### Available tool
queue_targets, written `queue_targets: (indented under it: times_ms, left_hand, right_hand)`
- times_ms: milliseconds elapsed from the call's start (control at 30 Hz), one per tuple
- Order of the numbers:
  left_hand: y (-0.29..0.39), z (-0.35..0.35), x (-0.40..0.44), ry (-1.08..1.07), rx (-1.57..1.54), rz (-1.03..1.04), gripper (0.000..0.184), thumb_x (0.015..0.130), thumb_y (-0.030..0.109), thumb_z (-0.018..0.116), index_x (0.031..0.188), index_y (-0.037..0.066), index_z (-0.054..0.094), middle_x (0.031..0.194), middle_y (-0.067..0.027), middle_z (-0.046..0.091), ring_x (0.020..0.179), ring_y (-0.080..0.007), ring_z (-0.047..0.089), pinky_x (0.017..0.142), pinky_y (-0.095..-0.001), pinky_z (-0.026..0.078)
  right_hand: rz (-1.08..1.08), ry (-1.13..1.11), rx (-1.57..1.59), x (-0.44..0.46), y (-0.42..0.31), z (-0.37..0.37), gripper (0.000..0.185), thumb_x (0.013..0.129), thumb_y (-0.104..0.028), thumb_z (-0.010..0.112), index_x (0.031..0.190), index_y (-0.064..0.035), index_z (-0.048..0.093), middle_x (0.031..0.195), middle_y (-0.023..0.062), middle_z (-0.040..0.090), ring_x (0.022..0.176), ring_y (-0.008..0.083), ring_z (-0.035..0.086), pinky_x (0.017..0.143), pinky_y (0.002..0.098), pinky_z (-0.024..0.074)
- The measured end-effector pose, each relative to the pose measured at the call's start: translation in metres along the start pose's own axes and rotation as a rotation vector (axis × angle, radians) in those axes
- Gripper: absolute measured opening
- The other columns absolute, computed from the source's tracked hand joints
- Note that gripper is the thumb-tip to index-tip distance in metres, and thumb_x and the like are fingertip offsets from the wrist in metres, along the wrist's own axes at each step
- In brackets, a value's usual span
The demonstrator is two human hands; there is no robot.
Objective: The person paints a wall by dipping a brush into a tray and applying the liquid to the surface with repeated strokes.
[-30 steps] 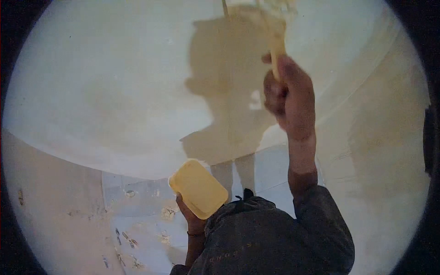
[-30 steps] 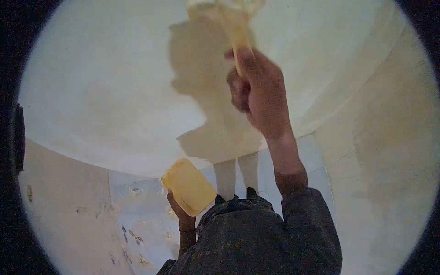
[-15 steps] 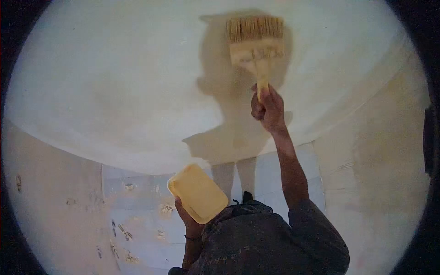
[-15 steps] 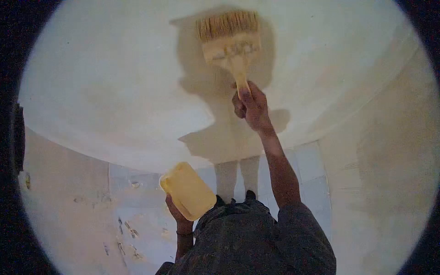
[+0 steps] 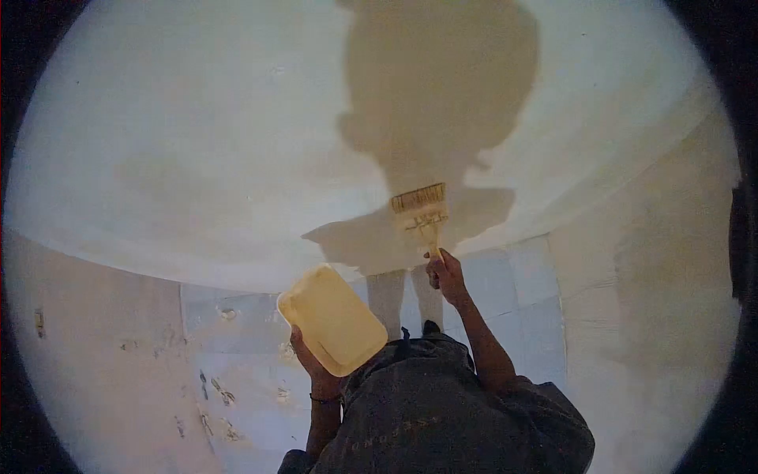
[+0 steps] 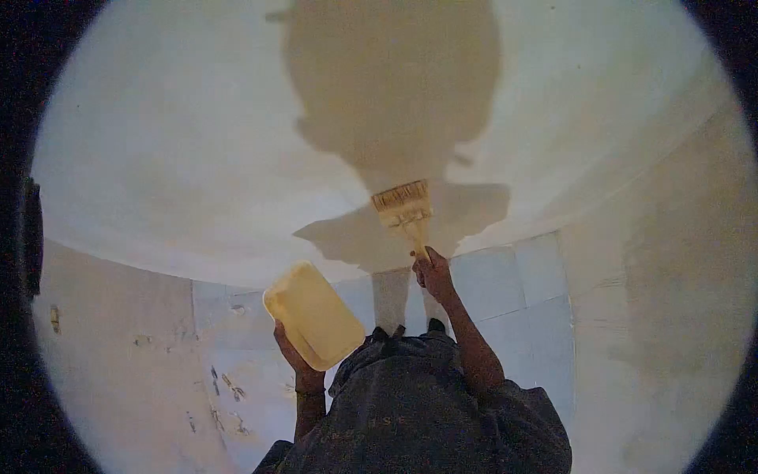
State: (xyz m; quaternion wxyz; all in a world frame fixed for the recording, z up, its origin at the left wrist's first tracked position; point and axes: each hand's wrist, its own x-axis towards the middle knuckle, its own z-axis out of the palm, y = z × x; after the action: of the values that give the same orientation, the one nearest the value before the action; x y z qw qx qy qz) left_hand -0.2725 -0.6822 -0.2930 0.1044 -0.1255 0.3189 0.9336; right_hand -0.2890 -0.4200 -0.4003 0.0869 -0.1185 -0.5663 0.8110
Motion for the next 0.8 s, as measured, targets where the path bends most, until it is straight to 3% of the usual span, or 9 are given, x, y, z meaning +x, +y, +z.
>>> queue_targets:
  times_ms: [33,133,233,300,400,567,633,700,800]
  left_hand:
    - [-0.001,-0.005,0.001,-0.013,-0.037,-0.004,0.051,0.083,0.045,0.036,0.12,0.009,0.036,0.113,-0.0105,0.046,0.1,-0.0268,0.048,0.082,-0.0416,0.043]
    - [0.029,0.085,0.068,0.115,0.035,0.039,0.051,0.083,0.046,0.035,0.119,0.009,0.036,0.112,-0.0102,0.047,0.099,-0.0263,0.049,0.082,-0.0417,0.043]
    - [0.039,0.104,0.079,0.069,-0.056,-0.008,0.05,0.084,0.046,0.034,0.119,0.01,0.037,0.113,-0.0102,0.047,0.099,-0.0263,0.049,0.082,-0.0416,0.043]
    - [0.042,0.102,0.076,0.082,0.024,0.05,0.05,0.084,0.046,0.033,0.119,0.01,0.037,0.113,-0.0099,0.047,0.099,-0.0261,0.049,0.083,-0.0414,0.042]
    - [0.036,0.106,0.081,0.107,0.084,0.086,0.049,0.085,0.045,0.033,0.118,0.01,0.038,0.113,-0.0093,0.047,0.1,-0.0254,0.048,0.083,-0.0409,0.042]
    - [0.003,0.074,0.028,0.16,0.279,0.164,0.046,0.085,0.044,0.034,0.116,0.01,0.039,0.111,-0.0086,0.048,0.098,-0.0249,0.049,0.083,-0.0403,0.042]
    - [0.005,0.093,0.015,0.177,0.032,0.098,0.045,0.085,0.042,0.035,0.116,0.009,0.039,0.112,-0.0084,0.047,0.097,-0.0247,0.049,0.082,-0.0403,0.042]
    - [0.011,0.09,0.006,0.184,0.096,0.138,0.046,0.085,0.042,0.036,0.116,0.009,0.039,0.112,-0.0082,0.047,0.098,-0.0248,0.049,0.083,-0.0404,0.042]
    - [0.013,0.102,0.004,0.206,0.101,0.179,0.047,0.085,0.043,0.037,0.118,0.01,0.039,0.113,-0.0078,0.046,0.099,-0.0252,0.048,0.084,-0.0413,0.041]
  right_hand:
    - [0.001,0.001,0.003,-0.003,0.009,-0.005,0.032,0.085,-0.036,0.048,0.093,-0.0042,0.05,0.053,-0.0028,0.039,0.039,0.003,0.033,0.034,0.0182,0.0263]
    - [0.179,0.003,-0.079,0.087,0.0,-0.006,0.033,0.087,-0.036,0.044,0.094,-0.0036,0.046,0.054,-0.0024,0.038,0.039,0.0043,0.031,0.034,0.0203,0.0234]
    - [0.105,0.028,-0.228,0.096,0.01,-0.013,0.032,0.087,-0.035,0.044,0.093,-0.0036,0.047,0.054,-0.0017,0.038,0.037,0.0046,0.031,0.033,0.0205,0.0238]
    - [0.27,0.052,-0.013,0.089,0.014,-0.017,0.032,0.086,-0.036,0.046,0.091,-0.004,0.048,0.054,-0.0009,0.04,0.034,0.0049,0.031,0.031,0.0211,0.0241]
    - [0.286,0.095,-0.042,0.096,0.041,-0.036,0.039,0.08,-0.043,0.052,0.083,-0.0041,0.051,0.049,-0.0007,0.041,0.031,0.0058,0.031,0.029,0.0209,0.0247]
    - [0.421,0.251,0.154,0.055,0.139,-0.083,0.033,0.078,-0.038,0.057,0.082,-0.0053,0.052,0.044,-0.0002,0.038,0.03,0.0094,0.031,0.028,0.0239,0.0239]
    - [0.457,0.279,0.215,0.058,0.168,-0.095,0.03,0.077,-0.036,0.058,0.08,-0.006,0.053,0.043,0.0,0.037,0.03,0.0109,0.032,0.028,0.0256,0.0237]
    - [0.757,0.526,0.359,0.074,0.182,-0.098,0.023,0.077,-0.029,0.059,0.07,-0.0075,0.054,0.04,0.0016,0.037,0.03,0.0156,0.035,0.028,0.0289,0.0267]
    - [0.698,0.354,0.162,0.104,0.24,-0.127,0.02,0.076,-0.024,0.056,0.065,-0.01,0.048,0.043,0.0016,0.037,0.031,0.0143,0.034,0.029,0.028,0.025]
